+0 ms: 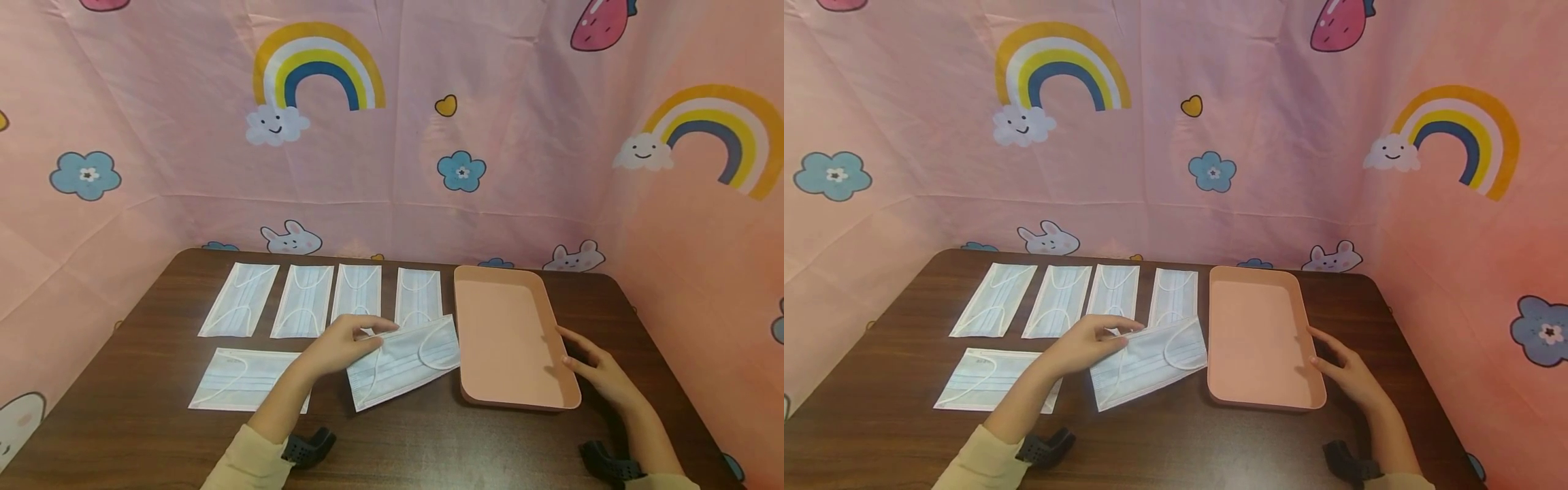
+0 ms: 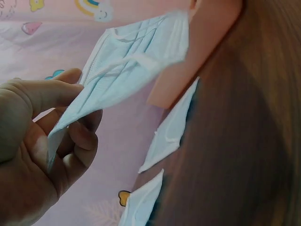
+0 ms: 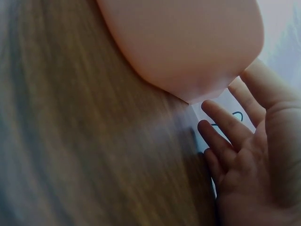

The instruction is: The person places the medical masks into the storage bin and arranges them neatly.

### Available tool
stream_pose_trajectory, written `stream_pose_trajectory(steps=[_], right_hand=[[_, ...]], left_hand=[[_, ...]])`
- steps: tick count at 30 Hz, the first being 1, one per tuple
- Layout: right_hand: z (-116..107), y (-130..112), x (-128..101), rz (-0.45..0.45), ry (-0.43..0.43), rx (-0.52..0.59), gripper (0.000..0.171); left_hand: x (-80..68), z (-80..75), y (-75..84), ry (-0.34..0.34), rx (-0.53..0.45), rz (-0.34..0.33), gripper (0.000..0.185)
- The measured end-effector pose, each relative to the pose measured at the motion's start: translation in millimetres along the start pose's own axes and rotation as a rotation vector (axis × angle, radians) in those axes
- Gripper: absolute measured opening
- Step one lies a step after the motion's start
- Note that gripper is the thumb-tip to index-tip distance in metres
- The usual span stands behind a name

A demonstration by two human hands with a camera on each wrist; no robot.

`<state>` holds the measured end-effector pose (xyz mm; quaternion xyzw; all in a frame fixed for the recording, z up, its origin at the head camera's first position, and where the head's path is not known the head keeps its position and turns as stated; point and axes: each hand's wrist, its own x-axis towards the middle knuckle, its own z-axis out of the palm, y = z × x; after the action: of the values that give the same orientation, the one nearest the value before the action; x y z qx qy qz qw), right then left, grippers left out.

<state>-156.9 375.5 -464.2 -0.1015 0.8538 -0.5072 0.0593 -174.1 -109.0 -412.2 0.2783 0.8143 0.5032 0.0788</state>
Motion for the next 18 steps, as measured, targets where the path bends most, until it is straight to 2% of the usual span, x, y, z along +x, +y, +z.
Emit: stream_pose_trajectory(steps=[4,13,18], right_hand=[[0,0,0,-0.008,0.003,-0.004,0.057],[1,-1,-1,-0.004,0.003,0.003,0.056],[1,-2,-1,0.005,0.007,0.006,0.057]], left_hand=[[3.9,0.5,7.1,0.032,-0.045,0.005,0.028],[16.1,11.0,18.9,0.105,-0.232,0.017,0.028],[23.5,20.2,25.0,0.146,-0.267,0.005,0.03]])
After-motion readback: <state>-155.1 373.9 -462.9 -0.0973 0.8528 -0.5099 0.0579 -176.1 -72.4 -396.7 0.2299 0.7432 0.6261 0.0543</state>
